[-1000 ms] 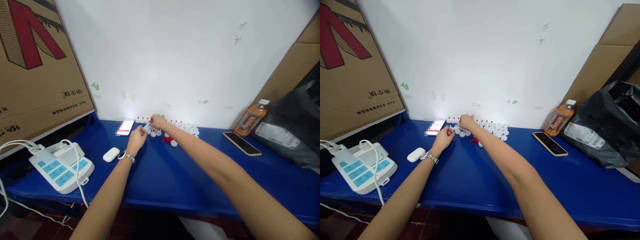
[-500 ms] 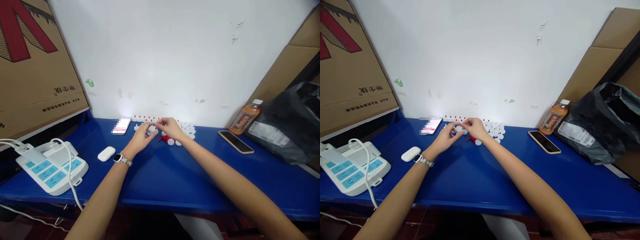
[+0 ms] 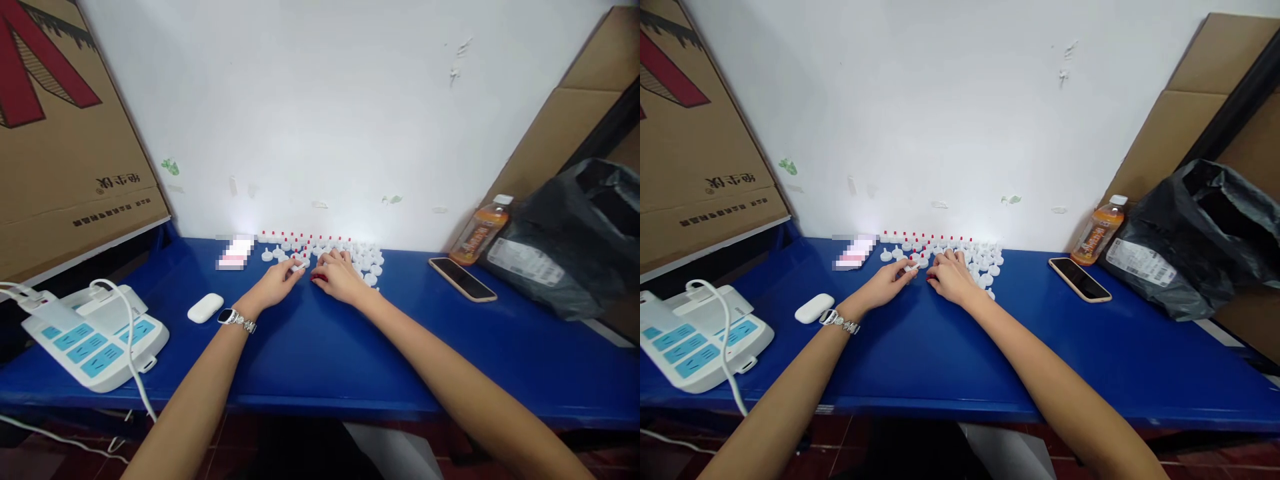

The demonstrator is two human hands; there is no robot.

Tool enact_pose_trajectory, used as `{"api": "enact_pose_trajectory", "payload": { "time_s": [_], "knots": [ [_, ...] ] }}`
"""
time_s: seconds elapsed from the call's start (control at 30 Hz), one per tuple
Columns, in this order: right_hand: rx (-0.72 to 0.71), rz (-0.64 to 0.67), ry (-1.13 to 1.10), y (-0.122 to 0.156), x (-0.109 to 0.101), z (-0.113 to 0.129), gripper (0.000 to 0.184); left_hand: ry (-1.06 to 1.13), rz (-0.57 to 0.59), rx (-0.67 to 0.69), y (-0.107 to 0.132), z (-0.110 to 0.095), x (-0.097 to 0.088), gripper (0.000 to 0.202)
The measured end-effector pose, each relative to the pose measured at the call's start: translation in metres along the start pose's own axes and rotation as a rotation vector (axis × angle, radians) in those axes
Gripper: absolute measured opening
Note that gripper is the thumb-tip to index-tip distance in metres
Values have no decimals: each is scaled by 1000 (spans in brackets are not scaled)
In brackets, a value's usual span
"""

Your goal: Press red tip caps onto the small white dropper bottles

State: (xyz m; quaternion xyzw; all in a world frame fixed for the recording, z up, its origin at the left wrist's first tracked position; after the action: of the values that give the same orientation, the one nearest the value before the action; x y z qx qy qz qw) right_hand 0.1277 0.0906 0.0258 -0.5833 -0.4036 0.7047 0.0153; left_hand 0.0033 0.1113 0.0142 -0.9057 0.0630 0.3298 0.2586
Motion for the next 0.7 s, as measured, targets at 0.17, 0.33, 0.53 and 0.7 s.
{"api": "enact_pose_trajectory", "payload": {
  "time_s": [0.17, 0.33, 0.53, 0.7],
  "knots": [
    [12, -12, -19, -4, 8, -1, 16, 5, 31, -27, 1, 2, 3, 48],
    [21, -29, -64, -3, 10, -5, 15, 6, 34, -46, 1, 4, 4, 48],
    [73, -158, -202, -5, -9, -8, 12, 8, 4, -5, 0, 0, 2, 44],
    [495, -316, -837, 1, -15, -34, 22, 152, -85, -5, -1, -13, -3, 40]
  ]
}}
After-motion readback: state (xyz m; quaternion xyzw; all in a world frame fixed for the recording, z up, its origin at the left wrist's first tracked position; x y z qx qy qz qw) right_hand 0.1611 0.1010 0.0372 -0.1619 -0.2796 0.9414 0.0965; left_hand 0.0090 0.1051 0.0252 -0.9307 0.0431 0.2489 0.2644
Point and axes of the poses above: each hand's wrist, its own y-axis away from the middle knuckle, its own x-axis out of the palm, z = x × y, the point moved 9 cm from there along -y, towards the middle knuckle, and after that the axes turned 14 degrees about -z, right-handed, at the moved point
